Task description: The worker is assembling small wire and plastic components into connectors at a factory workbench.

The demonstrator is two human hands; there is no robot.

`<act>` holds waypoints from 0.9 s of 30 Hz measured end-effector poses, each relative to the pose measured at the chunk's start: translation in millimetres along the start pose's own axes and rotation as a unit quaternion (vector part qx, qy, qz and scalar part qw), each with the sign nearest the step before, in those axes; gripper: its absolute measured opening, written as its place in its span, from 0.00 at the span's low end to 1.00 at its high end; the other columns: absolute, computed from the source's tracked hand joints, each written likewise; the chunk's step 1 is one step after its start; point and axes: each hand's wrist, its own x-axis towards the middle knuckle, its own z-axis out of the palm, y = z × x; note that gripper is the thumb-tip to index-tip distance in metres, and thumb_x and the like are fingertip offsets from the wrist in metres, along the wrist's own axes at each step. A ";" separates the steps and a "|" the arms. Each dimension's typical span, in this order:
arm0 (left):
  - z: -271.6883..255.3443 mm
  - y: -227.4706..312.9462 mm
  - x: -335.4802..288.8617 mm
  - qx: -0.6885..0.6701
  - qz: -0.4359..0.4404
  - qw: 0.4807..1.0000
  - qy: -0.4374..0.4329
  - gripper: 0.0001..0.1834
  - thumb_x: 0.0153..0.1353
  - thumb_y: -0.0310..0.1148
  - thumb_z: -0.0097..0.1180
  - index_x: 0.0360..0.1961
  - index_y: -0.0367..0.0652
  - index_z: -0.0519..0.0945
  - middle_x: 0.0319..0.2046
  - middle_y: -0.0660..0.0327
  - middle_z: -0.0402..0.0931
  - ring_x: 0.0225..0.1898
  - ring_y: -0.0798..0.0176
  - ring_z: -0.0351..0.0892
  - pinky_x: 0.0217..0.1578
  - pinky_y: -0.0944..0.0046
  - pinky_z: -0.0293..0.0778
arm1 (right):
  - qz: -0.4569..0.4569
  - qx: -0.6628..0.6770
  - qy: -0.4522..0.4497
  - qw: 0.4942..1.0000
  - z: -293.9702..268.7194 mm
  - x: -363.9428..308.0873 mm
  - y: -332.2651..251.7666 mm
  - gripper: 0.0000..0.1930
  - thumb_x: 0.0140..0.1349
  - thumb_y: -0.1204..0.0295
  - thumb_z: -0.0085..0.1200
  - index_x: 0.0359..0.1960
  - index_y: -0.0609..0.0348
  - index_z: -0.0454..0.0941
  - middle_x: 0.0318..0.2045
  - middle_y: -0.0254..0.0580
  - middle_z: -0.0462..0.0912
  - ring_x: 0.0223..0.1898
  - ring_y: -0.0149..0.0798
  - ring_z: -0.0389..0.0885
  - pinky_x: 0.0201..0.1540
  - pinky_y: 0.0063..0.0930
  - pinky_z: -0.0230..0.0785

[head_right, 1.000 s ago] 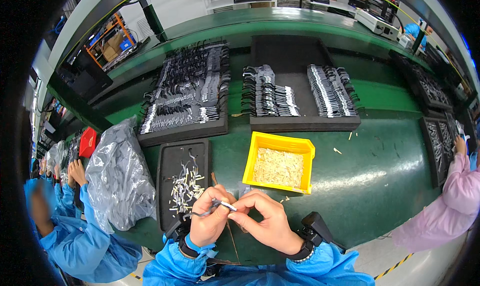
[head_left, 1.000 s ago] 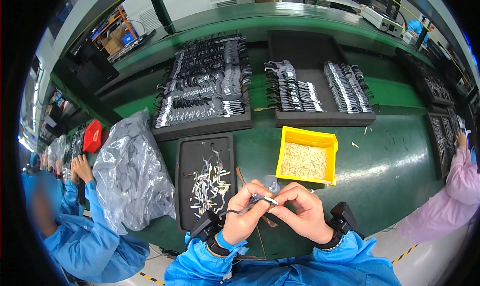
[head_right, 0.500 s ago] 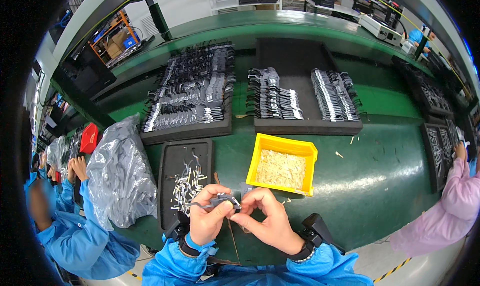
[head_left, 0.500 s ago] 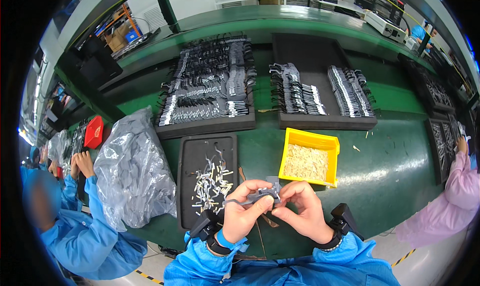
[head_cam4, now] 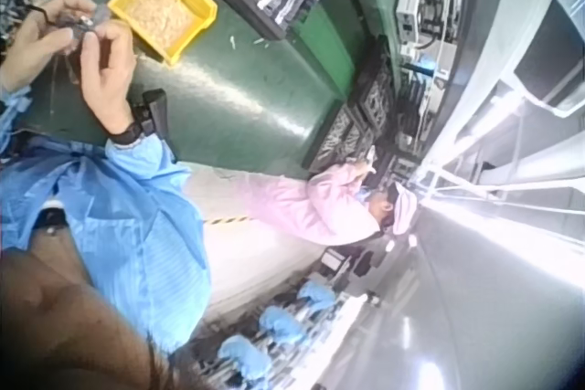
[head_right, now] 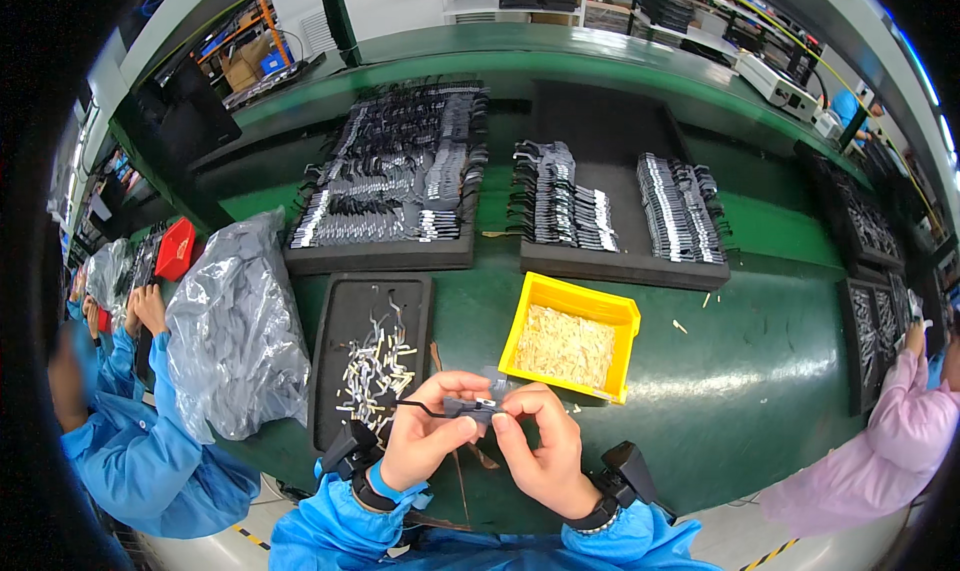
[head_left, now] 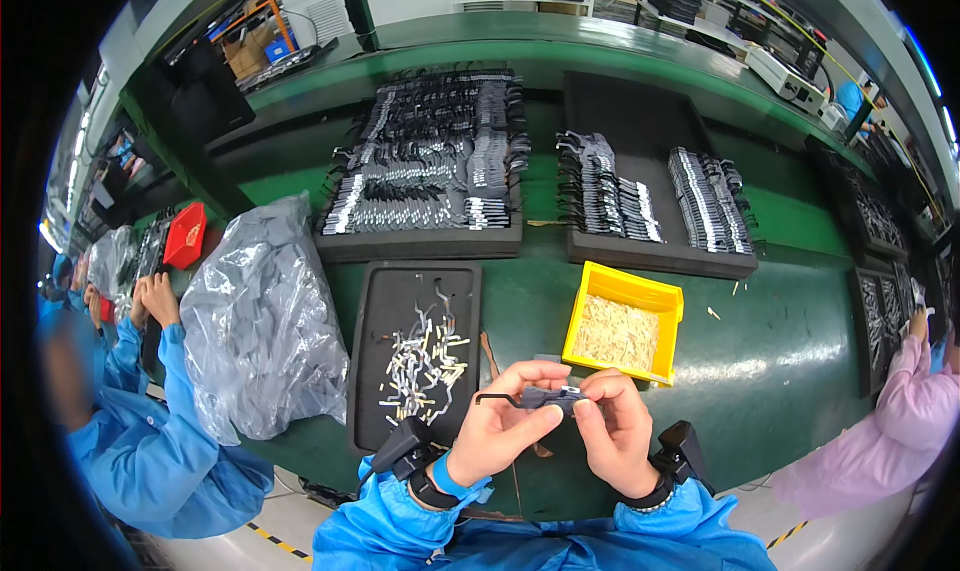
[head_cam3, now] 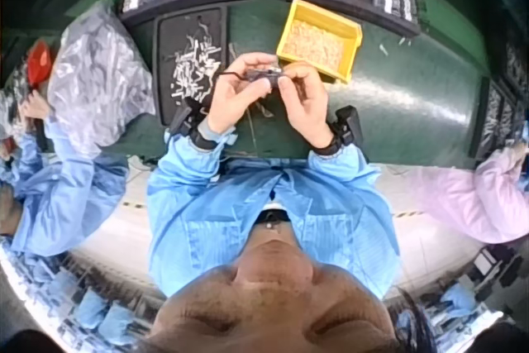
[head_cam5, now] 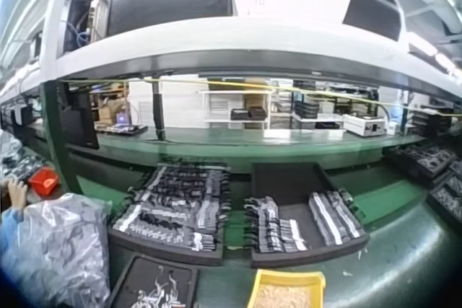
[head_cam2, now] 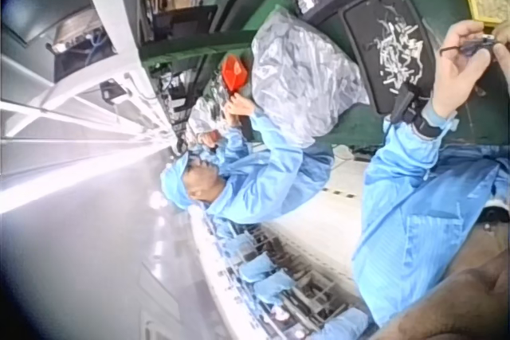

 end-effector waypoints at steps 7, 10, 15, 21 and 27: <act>-7.1 -12.2 -2.8 0.131 0.075 0.988 0.026 0.10 0.66 0.32 0.43 0.33 0.35 0.71 0.33 0.59 0.72 0.28 0.74 0.70 0.30 0.73 0.69 | -0.008 -0.019 -0.032 0.999 1.3 3.5 -2.2 0.07 0.54 0.82 0.53 0.34 0.64 0.70 0.29 0.41 0.75 0.31 0.31 0.73 0.35 0.21 0.67; -11.7 -14.2 -1.1 0.175 0.112 0.978 0.010 0.11 0.66 0.33 0.42 0.32 0.35 0.71 0.32 0.59 0.71 0.27 0.73 0.69 0.29 0.73 0.68 | 0.024 0.012 -0.028 0.999 1.9 4.8 -9.0 0.07 0.53 0.82 0.54 0.33 0.64 0.70 0.29 0.41 0.75 0.30 0.31 0.73 0.34 0.22 0.67; -9.4 -12.2 -2.3 0.205 0.131 0.970 0.004 0.11 0.66 0.32 0.42 0.32 0.34 0.72 0.31 0.58 0.71 0.27 0.72 0.69 0.29 0.73 0.67 | -0.006 -0.033 -0.062 0.997 -3.6 3.8 -1.7 0.06 0.55 0.81 0.53 0.33 0.64 0.69 0.31 0.40 0.74 0.33 0.29 0.72 0.37 0.20 0.65; -7.9 -7.0 3.0 0.214 0.181 0.960 -0.004 0.05 0.60 0.26 0.49 0.31 0.34 0.73 0.27 0.56 0.72 0.26 0.63 0.73 0.28 0.67 0.68 | -0.002 0.004 -0.031 1.000 -2.3 4.2 1.2 0.06 0.54 0.82 0.55 0.32 0.64 0.71 0.28 0.40 0.76 0.30 0.30 0.74 0.35 0.22 0.67; -7.2 -4.0 0.6 0.320 0.279 0.902 -0.072 0.06 0.55 0.28 0.57 0.30 0.38 0.74 0.24 0.57 0.69 0.25 0.55 0.72 0.25 0.63 0.68 | -0.096 -0.187 -0.143 0.967 -24.3 13.3 -32.2 0.11 0.49 0.83 0.58 0.36 0.64 0.77 0.29 0.42 0.79 0.29 0.35 0.78 0.33 0.23 0.71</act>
